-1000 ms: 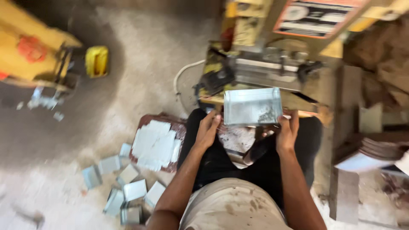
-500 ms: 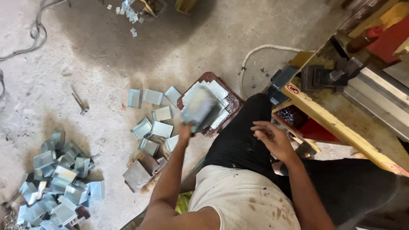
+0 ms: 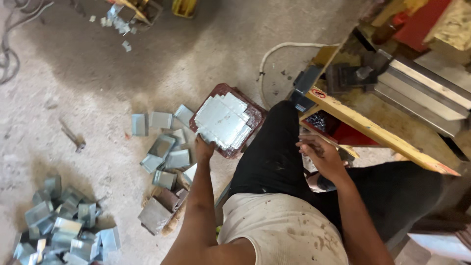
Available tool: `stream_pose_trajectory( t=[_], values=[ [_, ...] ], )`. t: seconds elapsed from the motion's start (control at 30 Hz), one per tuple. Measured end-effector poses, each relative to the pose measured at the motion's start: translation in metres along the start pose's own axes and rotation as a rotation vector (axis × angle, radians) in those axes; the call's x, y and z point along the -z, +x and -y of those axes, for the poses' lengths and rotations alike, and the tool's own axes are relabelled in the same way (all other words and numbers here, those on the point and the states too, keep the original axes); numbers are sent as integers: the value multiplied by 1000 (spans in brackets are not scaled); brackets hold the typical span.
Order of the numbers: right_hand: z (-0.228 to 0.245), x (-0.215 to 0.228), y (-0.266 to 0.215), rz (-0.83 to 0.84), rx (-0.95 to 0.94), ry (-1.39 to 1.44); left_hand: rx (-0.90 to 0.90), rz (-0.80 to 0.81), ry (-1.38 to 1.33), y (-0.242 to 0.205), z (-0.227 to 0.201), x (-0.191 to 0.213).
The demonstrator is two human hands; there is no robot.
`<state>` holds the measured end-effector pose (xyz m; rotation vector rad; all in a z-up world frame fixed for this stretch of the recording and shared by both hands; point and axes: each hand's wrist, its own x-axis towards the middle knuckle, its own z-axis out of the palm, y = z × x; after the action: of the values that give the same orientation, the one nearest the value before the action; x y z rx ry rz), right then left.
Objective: The person sits on the floor and operates a hydraulic press machine. They place square metal sheets into the machine, pull a lever to press them, and then remove the processed sheets, stacking them on a nearby tray.
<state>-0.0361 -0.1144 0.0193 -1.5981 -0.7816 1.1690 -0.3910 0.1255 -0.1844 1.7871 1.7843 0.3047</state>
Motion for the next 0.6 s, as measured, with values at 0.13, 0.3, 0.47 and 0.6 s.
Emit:
stream_pose_trajectory(
  t=[0.13,0.3,0.47,0.6],
  values=[
    [-11,15,-12,-60,34,52,57,124,158,32,-9,-1],
    [-22,25,-23,-118,34,52,255,212,225,42,-10,2],
    [-33,29,-21,-132,1,80,241,-6,148,24,-1,1],
    [-33,28,-18,-134,-24,73,261,-313,-269,3,-6,-11]
  ],
)
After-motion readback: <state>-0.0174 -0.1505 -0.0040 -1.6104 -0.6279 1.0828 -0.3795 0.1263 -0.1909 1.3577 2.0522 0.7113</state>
